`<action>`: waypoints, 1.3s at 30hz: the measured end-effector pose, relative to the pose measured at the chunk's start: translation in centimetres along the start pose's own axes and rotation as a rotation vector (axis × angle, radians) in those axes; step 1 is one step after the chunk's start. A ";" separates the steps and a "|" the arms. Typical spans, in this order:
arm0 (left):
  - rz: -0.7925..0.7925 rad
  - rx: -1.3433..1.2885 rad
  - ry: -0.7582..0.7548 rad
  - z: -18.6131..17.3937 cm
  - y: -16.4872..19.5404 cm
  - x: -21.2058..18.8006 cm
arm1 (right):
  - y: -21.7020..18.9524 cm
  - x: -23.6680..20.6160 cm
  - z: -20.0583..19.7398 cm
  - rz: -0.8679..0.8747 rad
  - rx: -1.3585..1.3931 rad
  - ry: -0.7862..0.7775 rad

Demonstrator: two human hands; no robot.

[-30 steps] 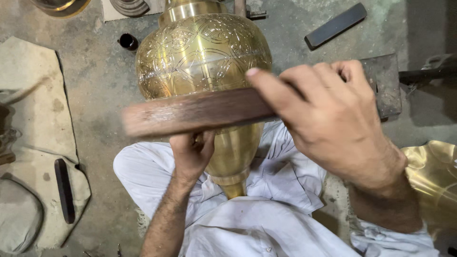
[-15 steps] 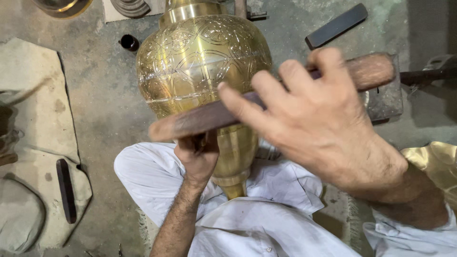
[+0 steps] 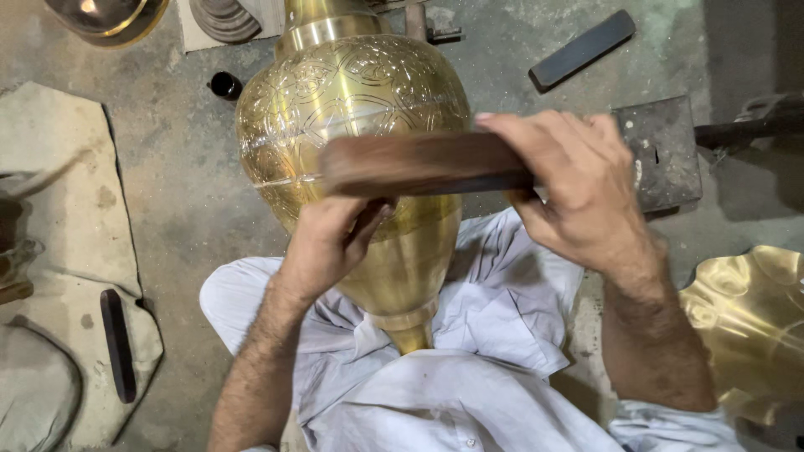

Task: The person sits cross-legged on the floor with a large brass vase held between their legs. They hold a small chisel against the vase's engraved surface and repeatedly strike it with a wooden mallet, working the patterned decoration across different areas of the vessel.

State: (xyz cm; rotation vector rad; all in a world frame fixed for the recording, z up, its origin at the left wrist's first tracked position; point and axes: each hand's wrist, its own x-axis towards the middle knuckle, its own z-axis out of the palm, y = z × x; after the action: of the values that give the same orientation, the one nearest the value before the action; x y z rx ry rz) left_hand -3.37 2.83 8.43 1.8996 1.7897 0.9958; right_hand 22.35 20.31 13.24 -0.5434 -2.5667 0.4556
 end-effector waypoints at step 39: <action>0.279 -0.009 -0.649 -2.8 1.0 9.5 | -3.5 -13.1 11.9 0.738 0.587 0.322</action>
State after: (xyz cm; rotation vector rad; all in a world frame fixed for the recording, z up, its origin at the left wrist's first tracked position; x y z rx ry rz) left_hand -5.05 11.29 13.44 2.1712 1.1680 0.3764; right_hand 25.84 8.81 -0.18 -1.2034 -1.7335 1.1990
